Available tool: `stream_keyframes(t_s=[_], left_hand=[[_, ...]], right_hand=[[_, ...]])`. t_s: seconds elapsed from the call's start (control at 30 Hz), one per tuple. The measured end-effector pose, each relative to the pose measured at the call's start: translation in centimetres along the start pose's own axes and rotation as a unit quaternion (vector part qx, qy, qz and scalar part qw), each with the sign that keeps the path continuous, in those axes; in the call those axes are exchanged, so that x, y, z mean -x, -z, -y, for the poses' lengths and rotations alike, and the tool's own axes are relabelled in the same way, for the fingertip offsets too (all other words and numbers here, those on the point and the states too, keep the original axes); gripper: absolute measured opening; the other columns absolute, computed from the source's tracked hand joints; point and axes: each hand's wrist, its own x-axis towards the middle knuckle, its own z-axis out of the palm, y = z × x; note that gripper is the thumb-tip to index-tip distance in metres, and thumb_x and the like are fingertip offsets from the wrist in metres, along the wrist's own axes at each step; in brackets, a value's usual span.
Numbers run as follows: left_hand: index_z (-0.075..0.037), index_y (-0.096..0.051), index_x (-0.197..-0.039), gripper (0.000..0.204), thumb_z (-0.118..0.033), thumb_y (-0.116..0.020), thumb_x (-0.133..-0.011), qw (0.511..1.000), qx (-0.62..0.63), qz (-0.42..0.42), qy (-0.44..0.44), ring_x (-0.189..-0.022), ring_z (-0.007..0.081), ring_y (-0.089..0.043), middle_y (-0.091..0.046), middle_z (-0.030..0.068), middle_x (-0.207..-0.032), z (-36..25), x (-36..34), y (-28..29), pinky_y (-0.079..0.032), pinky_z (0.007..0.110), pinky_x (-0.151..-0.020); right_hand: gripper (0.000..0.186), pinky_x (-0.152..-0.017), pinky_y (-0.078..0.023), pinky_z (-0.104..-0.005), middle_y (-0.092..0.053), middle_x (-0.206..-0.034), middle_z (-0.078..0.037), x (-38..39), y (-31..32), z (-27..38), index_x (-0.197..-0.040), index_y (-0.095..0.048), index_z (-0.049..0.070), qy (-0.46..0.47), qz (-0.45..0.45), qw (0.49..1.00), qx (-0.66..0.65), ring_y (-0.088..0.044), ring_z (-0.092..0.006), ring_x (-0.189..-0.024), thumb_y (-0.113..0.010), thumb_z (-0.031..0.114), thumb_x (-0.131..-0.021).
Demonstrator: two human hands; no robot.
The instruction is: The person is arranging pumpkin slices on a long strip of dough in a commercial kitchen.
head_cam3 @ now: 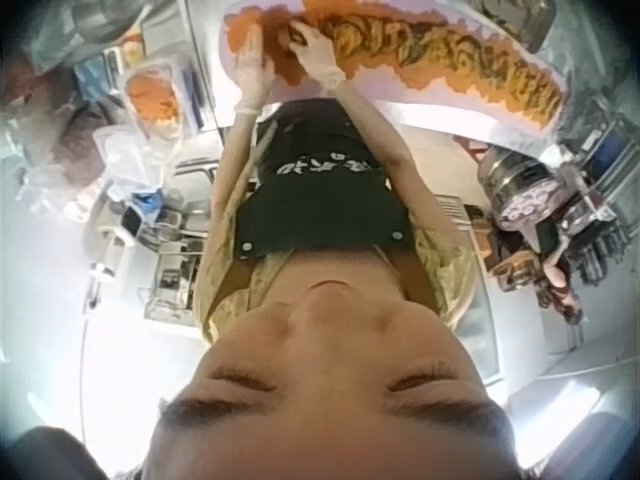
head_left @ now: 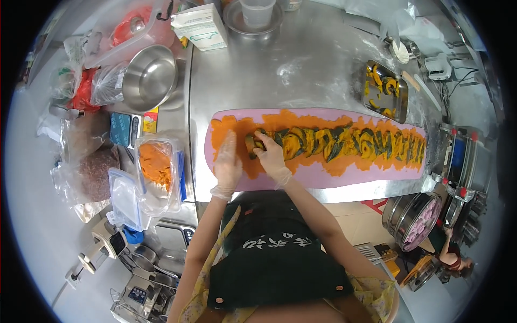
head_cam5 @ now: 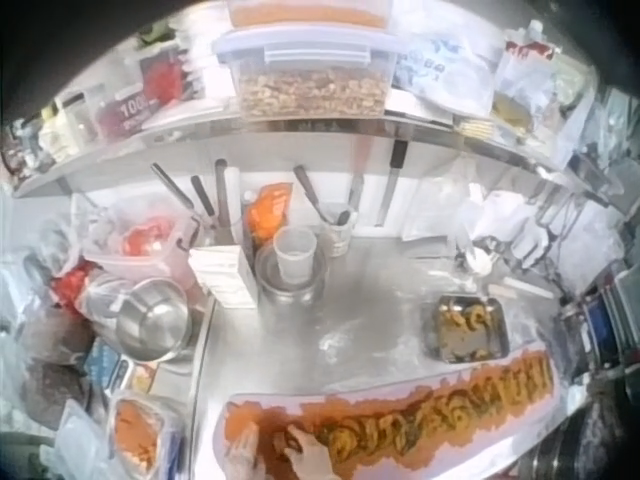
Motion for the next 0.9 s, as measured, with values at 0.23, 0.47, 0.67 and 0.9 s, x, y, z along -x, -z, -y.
stream_keyframes(t_s=[0.23, 0.47, 0.67, 0.9], left_hand=[[0.002, -0.037, -0.145, 0.064, -0.019, -0.057, -0.087, 0.944, -0.206, 0.209, -0.149, -0.144, 0.0349, -0.029, -0.035, 0.0178, -0.153, 0.9, -0.9, -2.8, -0.024, 0.048, -0.117], [-0.005, -0.04, -0.146, 0.061, -0.027, -0.052, -0.091, 0.884, -0.31, 0.296, -0.184, -0.147, 0.0299, -0.024, -0.034, 0.0095, -0.156, 0.8, -2.3, -1.5, -0.018, 0.051, -0.118], [-0.01, -0.045, -0.145, 0.055, -0.025, -0.049, -0.092, 0.879, -0.357, 0.242, -0.206, -0.147, 0.0314, -0.024, -0.037, 0.004, -0.155, 1.0, -1.5, -2.0, -0.017, 0.056, -0.117], [-0.012, -0.046, -0.144, 0.055, -0.019, -0.05, -0.089, 0.872, -0.381, 0.264, -0.156, -0.147, 0.0329, -0.024, -0.036, 0.0012, -0.156, -0.5, -2.9, -0.9, -0.017, 0.058, -0.117]], right_hand=[[0.049, -0.099, -0.046, -0.0417, -0.042, -0.143, -0.024, 4.3, -1.6, -0.1, -0.135, -0.047, -0.002, 0.088, -0.141, 0.95, 0.263, -0.053, -0.0395, -0.12, -0.057, 0.005, -0.088], [0.051, -0.114, -0.03, -0.0496, -0.038, -0.144, -0.035, 5.6, -2.8, -3.2, -0.13, -0.048, -0.014, 0.199, -0.07, 0.82, 0.532, -0.039, -0.0443, -0.135, -0.05, 0.01, -0.085], [0.052, -0.115, -0.027, -0.049, -0.041, -0.142, -0.035, 5.6, -3.2, -2.7, -0.129, -0.05, -0.014, 0.216, -0.033, 0.803, 0.554, -0.039, -0.0429, -0.136, -0.05, 0.014, -0.086], [0.049, -0.117, -0.025, -0.046, -0.043, -0.142, -0.031, 4.4, -4.1, -3.2, -0.128, -0.051, -0.012, 0.232, 0.037, 0.761, 0.605, -0.039, -0.0403, -0.136, -0.049, 0.016, -0.087]])
